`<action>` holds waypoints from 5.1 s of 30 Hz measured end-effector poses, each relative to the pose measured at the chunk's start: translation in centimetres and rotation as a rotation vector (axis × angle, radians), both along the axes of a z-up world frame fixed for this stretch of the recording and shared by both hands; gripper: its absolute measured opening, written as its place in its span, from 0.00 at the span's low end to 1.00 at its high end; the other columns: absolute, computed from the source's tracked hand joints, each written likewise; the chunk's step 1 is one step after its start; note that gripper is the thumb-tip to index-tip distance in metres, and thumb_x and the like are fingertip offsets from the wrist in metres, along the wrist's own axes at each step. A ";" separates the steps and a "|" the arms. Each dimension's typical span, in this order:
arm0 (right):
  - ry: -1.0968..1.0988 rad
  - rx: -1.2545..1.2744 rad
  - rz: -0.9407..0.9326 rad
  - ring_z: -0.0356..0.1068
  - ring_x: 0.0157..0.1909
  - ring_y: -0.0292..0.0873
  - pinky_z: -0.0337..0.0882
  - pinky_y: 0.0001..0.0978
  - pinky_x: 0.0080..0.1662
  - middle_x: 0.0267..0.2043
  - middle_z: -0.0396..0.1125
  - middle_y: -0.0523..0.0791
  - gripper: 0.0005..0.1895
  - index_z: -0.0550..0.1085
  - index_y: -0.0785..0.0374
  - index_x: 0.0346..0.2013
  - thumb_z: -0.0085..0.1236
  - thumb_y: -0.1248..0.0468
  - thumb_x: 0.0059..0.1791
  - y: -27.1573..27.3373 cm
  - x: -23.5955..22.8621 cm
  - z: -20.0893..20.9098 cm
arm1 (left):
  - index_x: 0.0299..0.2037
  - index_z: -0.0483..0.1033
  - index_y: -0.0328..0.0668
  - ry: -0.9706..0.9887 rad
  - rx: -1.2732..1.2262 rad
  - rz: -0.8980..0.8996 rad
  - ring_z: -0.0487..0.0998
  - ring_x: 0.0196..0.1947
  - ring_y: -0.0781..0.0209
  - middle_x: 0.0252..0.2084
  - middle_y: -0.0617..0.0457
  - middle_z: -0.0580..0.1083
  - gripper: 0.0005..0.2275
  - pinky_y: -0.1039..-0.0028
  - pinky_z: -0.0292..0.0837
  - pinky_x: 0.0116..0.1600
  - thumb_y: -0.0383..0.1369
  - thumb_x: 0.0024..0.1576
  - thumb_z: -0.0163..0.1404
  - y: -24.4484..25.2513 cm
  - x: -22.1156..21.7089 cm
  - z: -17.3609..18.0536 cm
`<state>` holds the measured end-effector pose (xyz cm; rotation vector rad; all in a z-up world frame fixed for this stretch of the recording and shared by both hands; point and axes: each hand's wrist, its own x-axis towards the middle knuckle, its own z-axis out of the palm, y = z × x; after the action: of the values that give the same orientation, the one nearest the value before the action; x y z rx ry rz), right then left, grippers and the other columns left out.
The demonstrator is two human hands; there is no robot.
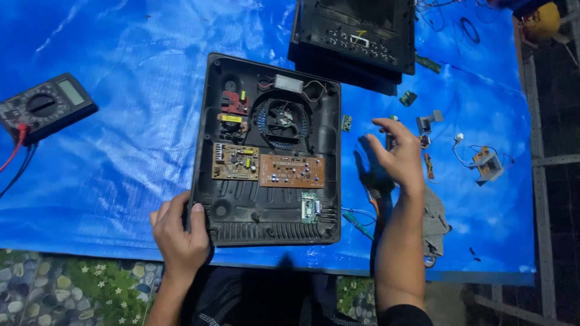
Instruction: Inspecting and arranging various circuit boards and electronic components inside a plastic device housing on a blue tarp.
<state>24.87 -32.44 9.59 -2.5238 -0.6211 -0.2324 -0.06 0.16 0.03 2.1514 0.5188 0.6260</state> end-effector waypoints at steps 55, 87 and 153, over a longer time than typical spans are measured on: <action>0.262 0.021 -0.260 0.71 0.30 0.38 0.70 0.31 0.34 0.37 0.75 0.45 0.15 0.80 0.65 0.46 0.64 0.69 0.44 -10.0 -5.2 -1.9 | 0.54 0.78 0.13 0.119 0.093 -0.002 0.71 0.36 0.40 0.42 0.30 0.76 0.13 0.56 0.63 0.54 0.22 0.64 0.51 0.6 -1.8 -3.5; 0.078 0.046 -0.266 0.69 0.33 0.41 0.71 0.33 0.38 0.39 0.73 0.46 0.17 0.80 0.67 0.47 0.68 0.65 0.44 -9.2 -8.3 -5.6 | 0.55 0.78 0.14 0.110 0.084 -0.033 0.72 0.36 0.40 0.44 0.31 0.77 0.12 0.57 0.64 0.57 0.21 0.65 0.50 0.8 -2.1 -3.0; 0.402 0.715 -0.230 0.72 0.39 0.38 0.74 0.28 0.45 0.40 0.74 0.48 0.08 0.74 0.70 0.45 0.51 0.75 0.51 -7.6 -17.7 -1.6 | 0.59 0.69 0.32 -0.166 0.084 -0.495 0.72 0.56 0.47 0.56 0.40 0.73 0.23 0.53 0.53 0.70 0.34 0.55 0.55 -9.0 3.4 6.4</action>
<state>7.14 -40.07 7.98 -1.8580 -0.0559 -0.0124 3.31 -8.88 6.42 2.1673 -0.1339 0.5433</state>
